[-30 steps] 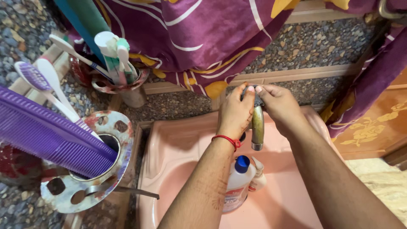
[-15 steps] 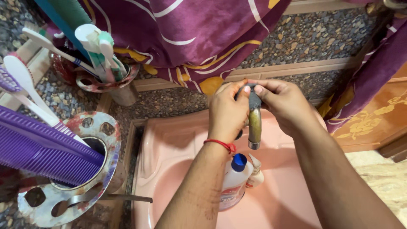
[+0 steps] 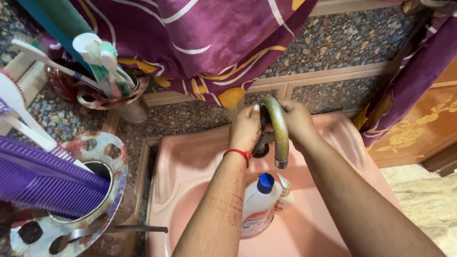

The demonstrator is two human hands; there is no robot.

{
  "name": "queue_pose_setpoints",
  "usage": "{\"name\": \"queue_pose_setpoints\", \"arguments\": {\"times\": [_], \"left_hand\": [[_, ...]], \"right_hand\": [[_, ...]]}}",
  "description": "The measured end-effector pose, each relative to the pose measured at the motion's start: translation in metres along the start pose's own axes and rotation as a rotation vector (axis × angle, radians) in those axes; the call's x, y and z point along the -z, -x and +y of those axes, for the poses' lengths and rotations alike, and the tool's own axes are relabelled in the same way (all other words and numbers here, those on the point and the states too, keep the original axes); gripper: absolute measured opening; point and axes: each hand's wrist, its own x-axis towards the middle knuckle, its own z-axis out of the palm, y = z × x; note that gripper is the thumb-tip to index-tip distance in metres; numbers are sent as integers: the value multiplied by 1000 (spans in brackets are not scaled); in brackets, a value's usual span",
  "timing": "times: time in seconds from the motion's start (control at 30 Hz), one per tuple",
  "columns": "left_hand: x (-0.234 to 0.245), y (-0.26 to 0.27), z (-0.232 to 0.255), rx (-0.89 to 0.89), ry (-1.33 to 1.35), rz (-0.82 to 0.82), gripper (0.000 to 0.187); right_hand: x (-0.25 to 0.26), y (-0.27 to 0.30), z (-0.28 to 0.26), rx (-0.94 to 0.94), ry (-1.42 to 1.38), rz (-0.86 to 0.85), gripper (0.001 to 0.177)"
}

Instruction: The person cleans a faucet and bathroom sink using a cloth and a bottle of cleaning liquid, scrubbing the metal and ceramic surfaces.

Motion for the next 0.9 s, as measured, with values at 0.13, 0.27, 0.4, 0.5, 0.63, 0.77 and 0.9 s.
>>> {"name": "queue_pose_setpoints", "arguments": {"times": [0.13, 0.27, 0.4, 0.5, 0.63, 0.77, 0.9], "left_hand": [[3, 8, -4, -9, 372, -105, 31], [4, 13, 13, -346, 415, -13, 30], [12, 36, 46, -152, 338, 4, 39], [11, 37, 53, -415, 241, 125, 35], [4, 23, 31, -346, 141, 190, 35], [3, 13, 15, -292, 58, 145, 38], [4, 10, 10, -234, -7, 120, 42]], "right_hand": [[1, 10, -5, 105, 83, -41, 21], [4, 20, -27, 202, -25, -93, 38], [18, 28, -44, 225, -92, -152, 46], [17, 28, -36, 373, -77, -178, 43], [3, 24, -19, 335, -73, -155, 55], [-5, 20, -13, 317, 59, -75, 46], [-7, 9, -10, 143, -170, -51, 33]]}}
